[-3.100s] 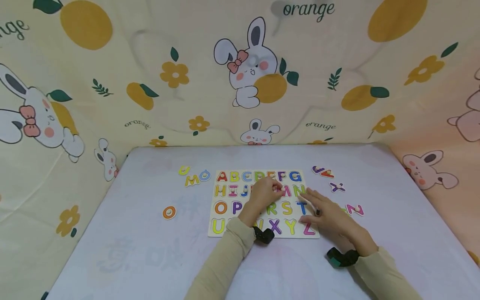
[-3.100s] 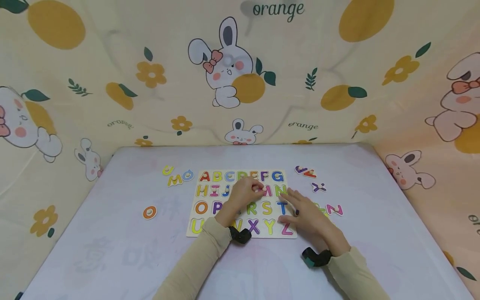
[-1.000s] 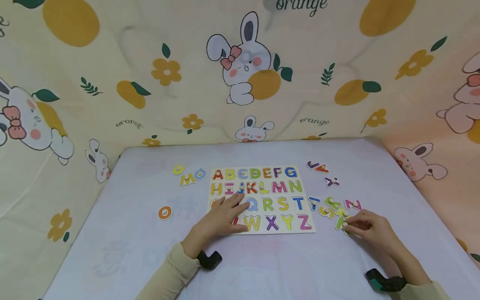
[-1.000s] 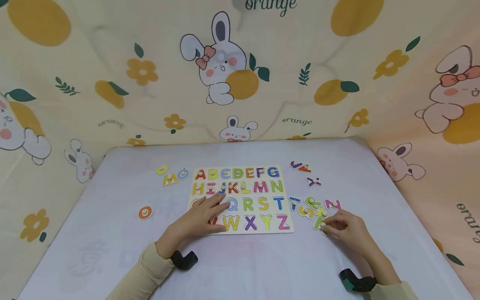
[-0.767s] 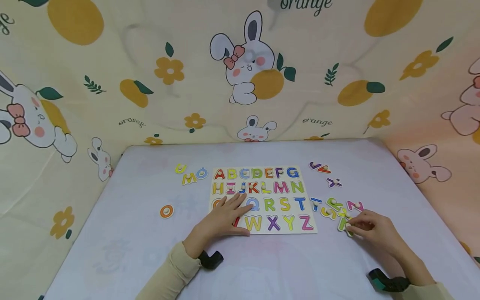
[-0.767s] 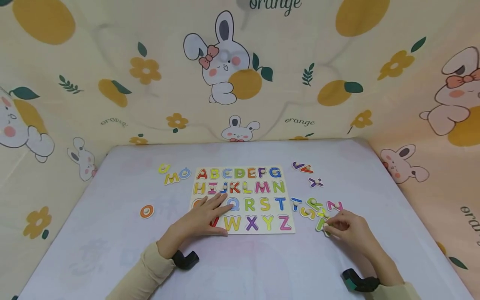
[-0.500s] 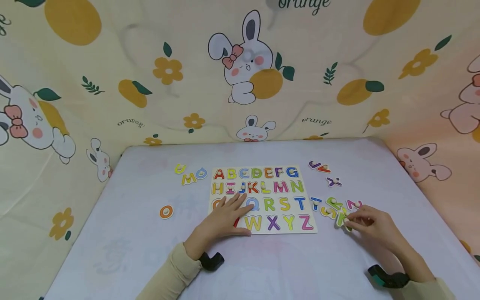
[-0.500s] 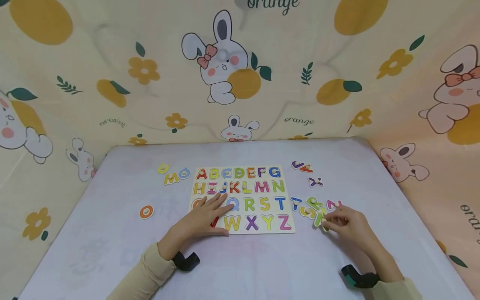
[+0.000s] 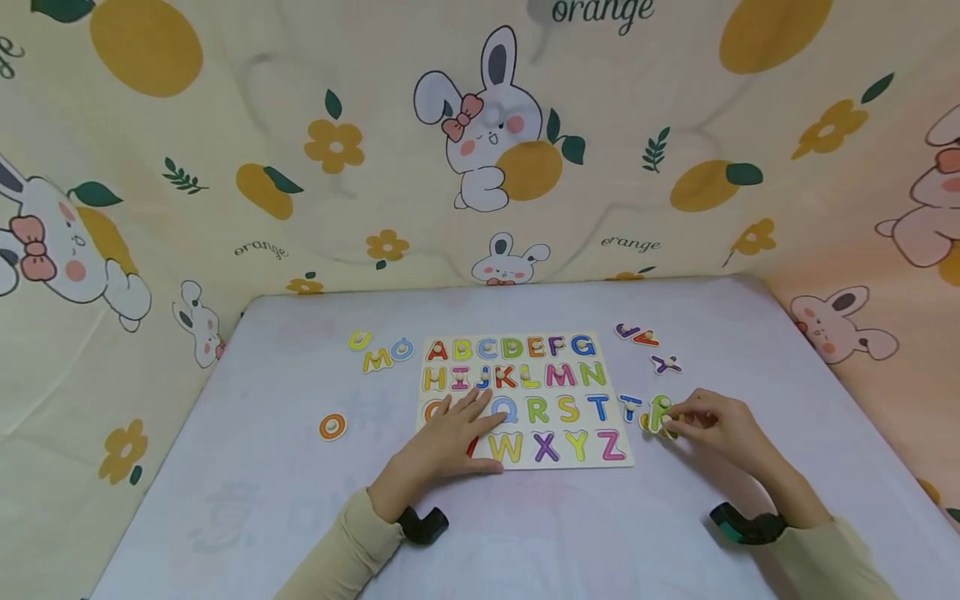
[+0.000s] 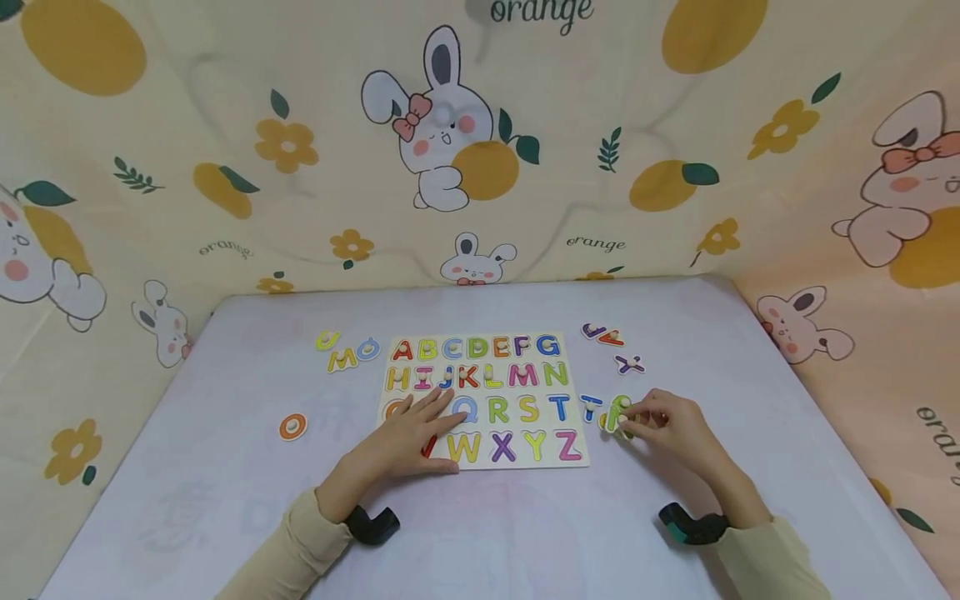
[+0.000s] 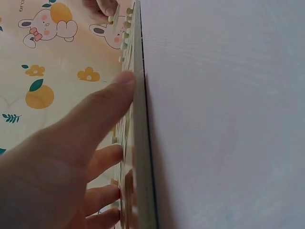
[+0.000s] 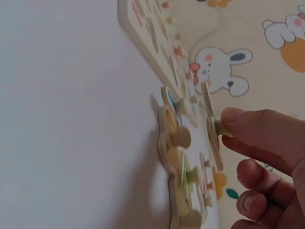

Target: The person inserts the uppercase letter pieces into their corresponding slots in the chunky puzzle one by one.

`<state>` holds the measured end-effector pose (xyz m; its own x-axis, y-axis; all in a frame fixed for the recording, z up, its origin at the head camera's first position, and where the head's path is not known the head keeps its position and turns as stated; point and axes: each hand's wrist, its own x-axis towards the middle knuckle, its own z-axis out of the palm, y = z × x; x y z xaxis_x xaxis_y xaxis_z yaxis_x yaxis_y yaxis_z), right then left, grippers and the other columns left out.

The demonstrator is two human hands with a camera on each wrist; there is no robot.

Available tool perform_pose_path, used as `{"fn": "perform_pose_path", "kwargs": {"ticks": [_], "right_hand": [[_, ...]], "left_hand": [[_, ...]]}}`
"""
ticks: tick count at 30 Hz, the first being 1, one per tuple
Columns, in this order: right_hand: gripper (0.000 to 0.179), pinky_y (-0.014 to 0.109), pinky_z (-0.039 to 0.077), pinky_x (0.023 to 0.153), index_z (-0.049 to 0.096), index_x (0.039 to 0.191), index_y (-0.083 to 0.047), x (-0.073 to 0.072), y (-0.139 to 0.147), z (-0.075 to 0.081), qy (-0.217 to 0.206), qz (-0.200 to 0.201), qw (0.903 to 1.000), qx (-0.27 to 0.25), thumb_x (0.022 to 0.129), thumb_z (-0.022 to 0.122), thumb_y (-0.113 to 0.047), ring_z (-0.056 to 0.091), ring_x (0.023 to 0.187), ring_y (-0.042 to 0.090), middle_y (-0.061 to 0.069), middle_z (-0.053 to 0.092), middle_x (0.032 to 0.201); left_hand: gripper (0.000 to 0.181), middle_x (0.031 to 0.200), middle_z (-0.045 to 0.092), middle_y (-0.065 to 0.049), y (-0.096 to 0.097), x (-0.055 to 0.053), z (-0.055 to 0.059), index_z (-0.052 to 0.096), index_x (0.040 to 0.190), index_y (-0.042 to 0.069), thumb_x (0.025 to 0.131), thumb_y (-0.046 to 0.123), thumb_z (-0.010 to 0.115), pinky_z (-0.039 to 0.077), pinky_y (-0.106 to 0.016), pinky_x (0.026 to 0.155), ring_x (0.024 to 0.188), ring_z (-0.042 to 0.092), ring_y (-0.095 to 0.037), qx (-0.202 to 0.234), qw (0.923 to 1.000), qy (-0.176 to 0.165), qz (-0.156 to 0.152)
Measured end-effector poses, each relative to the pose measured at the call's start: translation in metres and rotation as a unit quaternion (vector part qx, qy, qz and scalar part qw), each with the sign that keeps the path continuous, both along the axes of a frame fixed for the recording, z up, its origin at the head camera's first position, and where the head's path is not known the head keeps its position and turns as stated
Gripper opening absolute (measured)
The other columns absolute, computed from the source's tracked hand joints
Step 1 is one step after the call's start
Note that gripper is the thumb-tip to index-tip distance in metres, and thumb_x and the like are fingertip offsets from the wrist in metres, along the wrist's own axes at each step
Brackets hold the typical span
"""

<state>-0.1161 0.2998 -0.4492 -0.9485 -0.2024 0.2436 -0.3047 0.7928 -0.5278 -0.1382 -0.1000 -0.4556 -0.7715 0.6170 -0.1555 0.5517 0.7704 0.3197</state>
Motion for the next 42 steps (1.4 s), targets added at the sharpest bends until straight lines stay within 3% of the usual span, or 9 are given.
{"fn": "perform_pose_path", "kwargs": {"ticks": [16,25,42], "right_hand": [[0.011,0.02,0.031,0.054,0.076,0.091,-0.009,-0.035,-0.03,0.0,-0.04,0.022,0.9987,-0.021,0.081,0.076,-0.012,0.038,0.067,0.003,-0.003,0.049,0.071],[0.018,0.02,0.034,0.058,0.076,0.099,-0.009,-0.058,-0.043,-0.009,-0.099,0.024,0.9942,-0.033,0.084,0.074,-0.02,0.043,0.074,0.01,0.001,0.053,0.074],[0.025,0.02,0.034,0.061,0.073,0.107,-0.006,-0.083,-0.059,-0.018,-0.125,0.018,0.9917,-0.026,0.087,0.071,-0.022,0.045,0.076,0.015,0.003,0.055,0.077]], "left_hand": [[0.076,0.162,0.025,-0.004,-0.002,-0.001,-0.007,0.041,0.147,0.031,0.082,0.066,0.06,0.019,-0.058,0.121,0.153,0.019,-0.026,-0.005,1.0,0.004,-0.002],[0.076,0.162,0.025,-0.005,-0.002,-0.001,-0.007,0.041,0.147,0.031,0.082,0.066,0.06,0.019,-0.058,0.121,0.152,0.02,-0.026,-0.003,1.0,0.006,-0.001],[0.076,0.162,0.026,-0.004,-0.002,-0.002,-0.006,0.041,0.146,0.031,0.082,0.067,0.059,0.02,-0.058,0.121,0.152,0.02,-0.026,-0.005,0.9999,0.016,-0.004]]}}
